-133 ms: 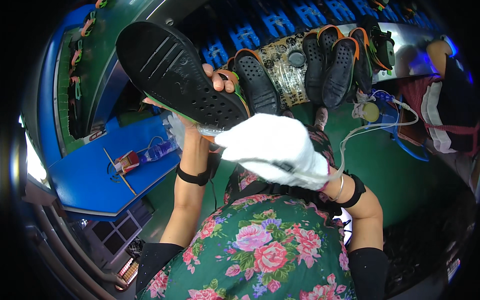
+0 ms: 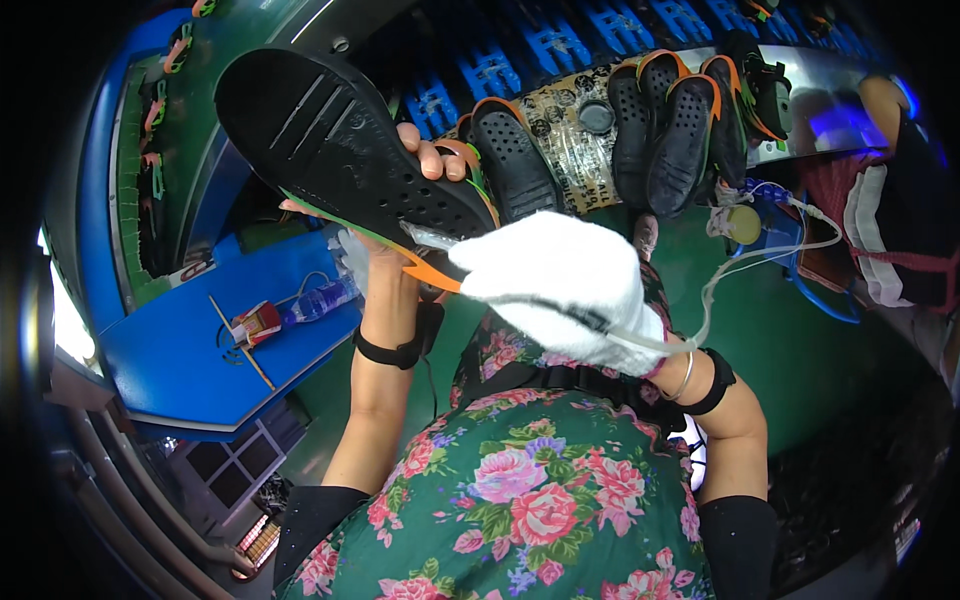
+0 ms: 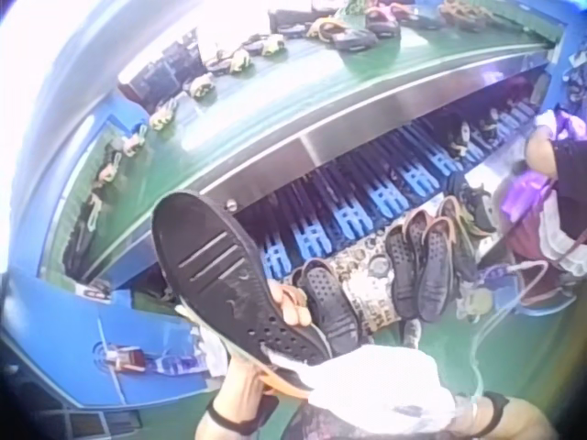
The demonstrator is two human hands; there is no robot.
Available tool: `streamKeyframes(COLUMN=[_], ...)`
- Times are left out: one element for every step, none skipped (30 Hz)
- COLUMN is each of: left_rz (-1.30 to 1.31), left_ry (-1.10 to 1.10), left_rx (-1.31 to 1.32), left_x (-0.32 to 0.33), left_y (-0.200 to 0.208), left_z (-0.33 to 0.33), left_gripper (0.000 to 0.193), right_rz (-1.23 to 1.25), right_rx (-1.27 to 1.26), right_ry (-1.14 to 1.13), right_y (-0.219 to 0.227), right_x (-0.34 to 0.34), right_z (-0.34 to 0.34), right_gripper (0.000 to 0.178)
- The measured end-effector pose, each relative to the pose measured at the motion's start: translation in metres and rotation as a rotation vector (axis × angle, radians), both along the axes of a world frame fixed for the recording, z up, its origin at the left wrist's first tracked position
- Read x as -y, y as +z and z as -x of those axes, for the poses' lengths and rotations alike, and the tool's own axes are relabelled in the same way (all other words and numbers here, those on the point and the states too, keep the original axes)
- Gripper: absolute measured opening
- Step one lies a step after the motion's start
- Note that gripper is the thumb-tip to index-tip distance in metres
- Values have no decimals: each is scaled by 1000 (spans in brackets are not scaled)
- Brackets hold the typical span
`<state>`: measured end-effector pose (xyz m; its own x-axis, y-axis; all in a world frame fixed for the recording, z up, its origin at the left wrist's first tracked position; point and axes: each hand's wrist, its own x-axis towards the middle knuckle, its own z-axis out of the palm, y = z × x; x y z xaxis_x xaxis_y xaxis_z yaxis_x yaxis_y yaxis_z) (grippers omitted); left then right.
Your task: Apply adhesive or primer to the bottom and edges of shoe soles using a brush on a manufacturing line.
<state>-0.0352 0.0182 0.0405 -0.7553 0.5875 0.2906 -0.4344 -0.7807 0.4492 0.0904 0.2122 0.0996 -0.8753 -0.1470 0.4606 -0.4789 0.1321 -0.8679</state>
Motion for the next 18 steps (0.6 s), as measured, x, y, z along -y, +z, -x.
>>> streamKeyframes(left_rz=[0, 19, 47, 55, 37, 12, 14, 35, 57, 59, 81, 101, 100, 82, 64, 65, 89, 113], left_ry=[-2, 31, 63, 59, 27, -5, -8, 27, 66, 66, 90, 113, 112, 102, 93, 92, 84, 78], left_rx=[-1, 21, 43, 41, -11, -63, -64, -26, 13, 13, 3, -8, -9, -38, -69, -71, -77, -82], left_x=[1, 3, 2, 1, 0, 0, 0, 0, 1, 3, 4, 3, 1, 0, -1, 0, 1, 1], left_y=[-3, -9, -8, -6, -5, -3, -3, -5, -6, -9, -12, -11, -11, -10, -9, -10, -13, -13], left_z=[1, 2, 2, 3, 5, 5, 5, 5, 4, 5, 7, 9, 9, 10, 11, 12, 14, 14], left_gripper=[120, 131, 143, 143, 122, 102, 102, 121, 141, 141, 140, 140, 140, 139, 138, 138, 137, 137], right_rz=[-76, -151, -150, -142, -55, 24, 69, 115, 74, 76, 14, -50, -75, -76, -16, 44, 17, 17], right_rx=[-49, -98, -60, -61, 19, 98, 94, 91, 68, 68, 39, 9, -51, -51, 8, 67, 47, 47], right_ry=[-1, -2, -13, -17, 10, 38, 14, -10, -13, -12, 12, 35, 61, 60, 60, 60, 13, 12], right_y=[2, 3, 3, 3, 3, 2, 0, -3, -4, -3, 0, 2, 3, 2, 1, 1, 1, 2], right_x=[2, 4, 6, 5, 2, 1, 0, -1, -4, -2, 0, 1, 0, -3, -6, -8, -9, -8], right_z=[-3, -5, -7, -7, -7, -7, -5, -3, -3, -4, -5, -5, -4, -4, -4, -4, -3, -4], right_gripper=[28, 28, 24, 24, 23, 23, 23, 22, 23, 23, 23, 24, 26, 26, 27, 28, 28, 28])
